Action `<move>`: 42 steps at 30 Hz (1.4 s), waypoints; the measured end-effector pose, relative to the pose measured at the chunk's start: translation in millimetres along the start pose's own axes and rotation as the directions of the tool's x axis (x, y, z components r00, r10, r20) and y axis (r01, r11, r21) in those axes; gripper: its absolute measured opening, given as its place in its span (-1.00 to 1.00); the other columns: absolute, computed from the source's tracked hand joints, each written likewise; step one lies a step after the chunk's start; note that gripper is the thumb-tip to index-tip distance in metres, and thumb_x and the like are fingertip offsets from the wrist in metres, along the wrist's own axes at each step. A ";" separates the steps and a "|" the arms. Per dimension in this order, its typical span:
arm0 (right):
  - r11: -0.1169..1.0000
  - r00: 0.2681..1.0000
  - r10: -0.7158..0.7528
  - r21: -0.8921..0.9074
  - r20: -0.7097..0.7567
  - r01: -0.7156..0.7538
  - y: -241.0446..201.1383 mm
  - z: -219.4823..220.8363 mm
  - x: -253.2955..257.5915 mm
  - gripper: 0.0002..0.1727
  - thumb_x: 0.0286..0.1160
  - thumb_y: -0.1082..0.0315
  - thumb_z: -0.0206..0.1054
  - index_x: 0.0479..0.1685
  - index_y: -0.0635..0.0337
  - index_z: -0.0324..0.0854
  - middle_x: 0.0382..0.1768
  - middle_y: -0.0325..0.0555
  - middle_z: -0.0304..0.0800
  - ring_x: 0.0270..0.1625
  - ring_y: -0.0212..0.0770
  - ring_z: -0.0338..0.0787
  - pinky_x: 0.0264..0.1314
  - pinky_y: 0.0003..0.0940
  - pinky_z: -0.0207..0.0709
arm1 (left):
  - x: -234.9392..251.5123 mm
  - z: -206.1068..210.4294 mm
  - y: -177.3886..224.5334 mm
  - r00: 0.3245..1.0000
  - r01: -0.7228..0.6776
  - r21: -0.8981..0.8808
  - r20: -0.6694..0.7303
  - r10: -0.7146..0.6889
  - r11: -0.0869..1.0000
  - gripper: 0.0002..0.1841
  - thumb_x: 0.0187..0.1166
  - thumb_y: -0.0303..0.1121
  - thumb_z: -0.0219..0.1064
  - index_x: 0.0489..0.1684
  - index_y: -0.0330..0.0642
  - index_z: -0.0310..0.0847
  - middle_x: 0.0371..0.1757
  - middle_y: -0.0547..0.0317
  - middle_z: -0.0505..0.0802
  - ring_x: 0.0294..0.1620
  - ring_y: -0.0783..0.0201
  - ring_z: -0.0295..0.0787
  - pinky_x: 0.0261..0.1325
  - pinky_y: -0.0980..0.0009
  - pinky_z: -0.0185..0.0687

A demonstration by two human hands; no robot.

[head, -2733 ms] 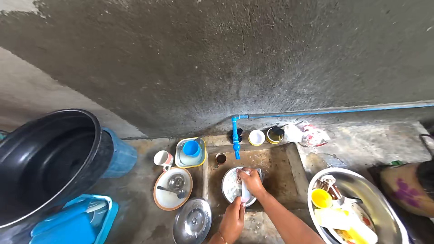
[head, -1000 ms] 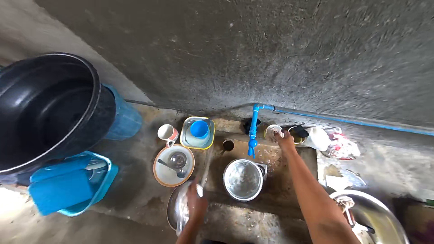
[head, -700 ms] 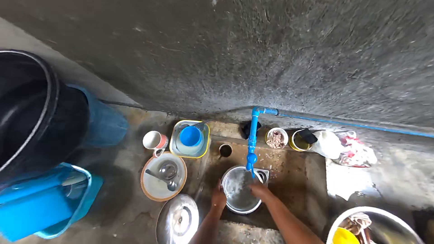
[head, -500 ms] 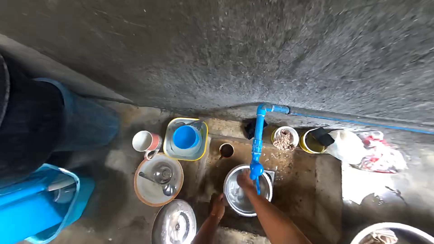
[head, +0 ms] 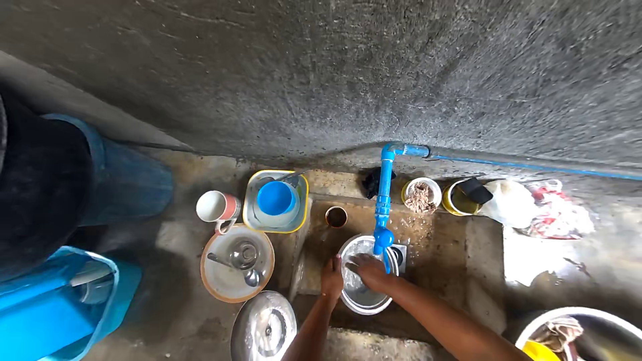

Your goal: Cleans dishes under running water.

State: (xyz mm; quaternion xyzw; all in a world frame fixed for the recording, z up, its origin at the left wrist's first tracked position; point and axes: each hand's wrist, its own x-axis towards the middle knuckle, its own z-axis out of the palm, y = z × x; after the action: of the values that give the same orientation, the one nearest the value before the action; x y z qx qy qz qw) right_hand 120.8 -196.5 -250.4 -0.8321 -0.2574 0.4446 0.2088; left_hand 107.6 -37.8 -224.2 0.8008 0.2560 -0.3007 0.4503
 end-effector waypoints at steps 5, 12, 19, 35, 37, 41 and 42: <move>0.998 0.996 0.043 0.058 -0.081 -0.038 13.0 -8.4 27.4 -0.48 0.75 0.41 0.04 0.69 0.19 0.40 0.68 0.21 0.42 0.77 0.21 0.31 0.82 0.20 0.07 | -2.7 -7.2 5.3 0.995 -0.103 0.134 0.008 0.103 0.986 -0.46 0.92 -0.13 -0.10 0.28 -0.47 0.63 0.17 -0.36 0.79 0.30 -0.12 0.72 0.48 -0.05 0.46; 0.830 0.903 0.425 0.370 0.066 -0.418 27.8 25.0 25.9 -0.27 0.74 0.23 0.18 0.83 0.31 0.07 0.79 0.38 0.09 0.78 0.34 0.23 0.76 0.22 0.19 | -5.7 -4.4 6.9 0.985 -0.107 0.119 -0.124 0.122 0.987 -0.50 0.91 -0.17 -0.05 0.20 -0.51 0.66 0.08 -0.37 0.81 0.21 -0.12 0.75 0.41 -0.02 0.50; 0.965 0.961 0.202 0.206 -0.189 -0.163 11.6 -16.3 9.7 -0.44 0.75 0.32 0.08 0.73 0.24 0.33 0.71 0.19 0.37 0.80 0.11 0.29 0.84 0.06 0.10 | -4.1 -4.8 5.1 0.985 -0.115 0.163 -0.106 0.133 0.980 -0.49 0.90 -0.15 -0.02 0.17 -0.49 0.68 0.07 -0.35 0.83 0.21 -0.11 0.76 0.41 -0.03 0.51; 0.998 0.952 0.006 0.060 0.307 -0.026 -20.9 35.7 31.4 -0.55 0.69 0.39 0.22 0.53 0.24 0.55 0.57 0.32 0.51 0.63 0.37 0.44 0.65 0.37 0.22 | 7.6 -22.8 -15.4 0.985 -0.138 0.140 -0.081 0.151 0.980 -0.51 0.91 -0.21 -0.05 0.30 -0.53 0.62 0.22 -0.39 0.79 0.35 -0.11 0.71 0.54 0.00 0.43; 0.984 0.990 0.048 0.165 0.134 -0.070 -20.0 21.5 37.9 -0.50 0.61 0.45 0.24 0.56 0.25 0.51 0.55 0.35 0.50 0.60 0.37 0.49 0.58 0.37 0.35 | 9.1 -24.0 -19.3 0.986 -0.140 0.120 -0.072 0.149 0.983 -0.51 0.91 -0.22 -0.05 0.33 -0.53 0.60 0.26 -0.39 0.78 0.39 -0.10 0.70 0.58 0.02 0.41; 0.942 0.990 0.061 0.334 -0.124 -0.016 -36.3 14.8 54.3 -0.48 0.69 0.47 0.11 0.64 0.37 0.38 0.63 0.33 0.41 0.68 0.27 0.41 0.72 0.19 0.27 | 12.0 -24.6 -19.4 0.980 -0.192 0.109 -0.037 0.197 0.975 -0.54 0.90 -0.26 -0.03 0.24 -0.55 0.63 0.15 -0.37 0.81 0.28 -0.04 0.74 0.49 0.06 0.47; 0.937 0.990 0.022 0.349 -0.138 0.028 -40.7 26.8 50.6 -0.53 0.75 0.43 0.08 0.59 0.32 0.45 0.57 0.27 0.52 0.63 0.23 0.51 0.69 0.19 0.33 | 12.8 -25.3 -17.2 0.976 -0.208 0.124 -0.032 0.214 0.970 -0.55 0.90 -0.28 -0.03 0.20 -0.57 0.64 0.12 -0.37 0.81 0.25 -0.04 0.74 0.47 0.07 0.48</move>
State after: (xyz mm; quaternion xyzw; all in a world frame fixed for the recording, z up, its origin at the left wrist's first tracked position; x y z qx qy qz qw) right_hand 112.1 -130.5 -272.8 -0.8104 -0.1604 0.4237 0.3715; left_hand 111.1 -5.9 -232.6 0.8555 0.1610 -0.2480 0.4251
